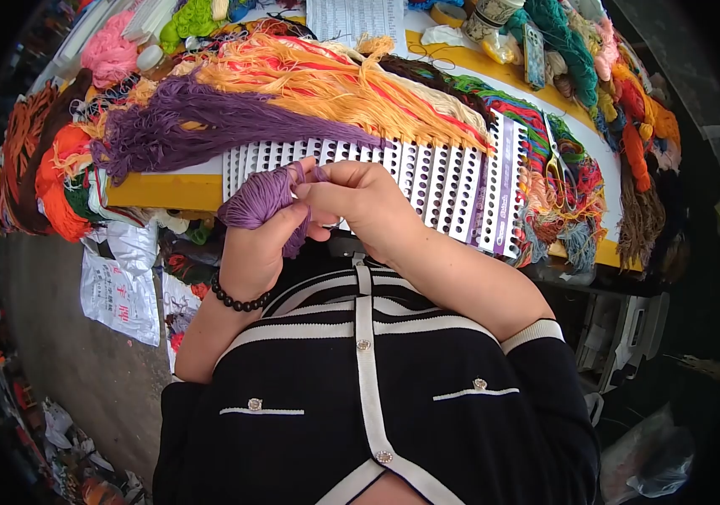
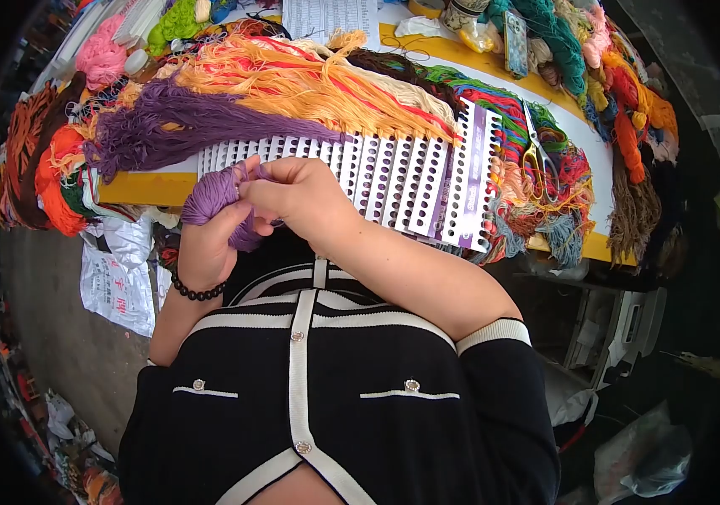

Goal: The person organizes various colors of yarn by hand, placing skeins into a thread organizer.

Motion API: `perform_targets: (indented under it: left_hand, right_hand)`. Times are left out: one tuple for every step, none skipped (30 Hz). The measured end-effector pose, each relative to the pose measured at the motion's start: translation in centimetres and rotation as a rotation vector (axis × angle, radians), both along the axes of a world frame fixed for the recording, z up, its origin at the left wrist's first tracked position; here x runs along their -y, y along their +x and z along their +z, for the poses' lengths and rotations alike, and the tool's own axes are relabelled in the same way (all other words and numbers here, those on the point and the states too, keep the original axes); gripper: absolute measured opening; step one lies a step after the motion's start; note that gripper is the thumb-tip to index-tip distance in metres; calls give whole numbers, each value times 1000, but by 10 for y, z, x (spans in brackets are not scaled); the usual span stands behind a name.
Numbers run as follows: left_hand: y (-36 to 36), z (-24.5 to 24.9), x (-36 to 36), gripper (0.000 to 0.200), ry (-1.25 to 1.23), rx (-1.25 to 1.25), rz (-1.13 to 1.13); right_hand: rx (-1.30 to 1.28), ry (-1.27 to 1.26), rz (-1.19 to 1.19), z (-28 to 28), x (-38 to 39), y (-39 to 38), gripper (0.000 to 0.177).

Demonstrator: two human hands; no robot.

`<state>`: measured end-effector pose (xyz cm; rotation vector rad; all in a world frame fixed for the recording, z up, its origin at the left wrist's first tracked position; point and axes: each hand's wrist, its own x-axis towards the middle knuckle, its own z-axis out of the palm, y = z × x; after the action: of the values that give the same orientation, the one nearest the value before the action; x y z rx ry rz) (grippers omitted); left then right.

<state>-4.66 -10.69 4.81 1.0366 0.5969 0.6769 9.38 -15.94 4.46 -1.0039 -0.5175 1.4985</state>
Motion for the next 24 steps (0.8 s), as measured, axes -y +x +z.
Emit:
perform_targets:
  left_hand:
    - [0,-1,-1,36,-1,0,-1]
    - [-1,-4,-2,39,27,-14,-57]
    - [-2,-6,-3,42,54,-28,-113]
    - [-3,-6,-4,42,55,-26,-111]
    - [-3,-6,-4,43,49,-16,-120]
    - [-4,-6,-5,44,44,-6,-128]
    - [-4,-6,-5,44,45,-5,-125]
    - [-4,-6,-5,43,-13,18,-105]
    - [-5,-6,-5,43,-72,40,-86]
    - [-5,-5,-5,43,-71,41,-85]
    - [-5,-4,-4,41,-93,62,-72]
    - [-5,-4,-4,39,-115,83,-60]
    - [-5,-3,-4,39,-114,84,-60]
    - [-4,-3,-3,37,-124,96,-30]
    - [-4,-3,-3,35,-134,109,1]
    - [-5,-4,-4,35,-132,112,1]
    - [-8,-7,-7,33,-153,112,-12]
    - [-11,-10,-10,32,-174,113,-25]
    - [-13,-11,-12,32,-169,116,-25]
    - [-15,-12,-15,29,-44,146,17]
    - [-18,-12,-20,27,81,176,59]
    - [-32,-12,-32,27,-86,265,55]
    - [-52,-12,-46,27,-259,349,52]
    - [-69,7,-56,35,-325,502,54]
  right_hand:
    - [83,-23,39,2,0,0,7]
    - [83,-23,39,3,1,0,7]
    - [95,-17,47,4,1,0,6]
    - [109,-11,56,4,1,0,7]
    - [111,-10,58,4,1,0,7]
    - [75,-7,40,2,1,0,6]
    - [38,-4,22,1,0,-1,6]
    - [39,-3,25,1,0,-1,6]
    - [19,14,16,2,1,-1,6]
    - [-1,31,7,3,1,-1,5]
    - [0,32,8,4,0,-1,5]
    - [-3,39,8,4,0,-2,4]
    - [-6,47,7,4,0,-2,4]
    - [-5,47,8,4,1,-2,4]
    - [-27,57,-17,3,2,-2,5]
    - [-48,67,-41,2,2,-2,7]
    - [-46,69,-40,0,2,-2,7]
    - [-96,85,-52,-2,2,-1,8]
    - [-145,102,-66,-3,1,1,9]
    - [-141,109,-66,1,1,5,9]
    - [-239,73,-100,7,2,13,10]
    - [-338,33,-132,14,5,23,12]
    - [-239,99,-46,24,13,44,10]
    - [-114,152,-51,39,22,62,7]
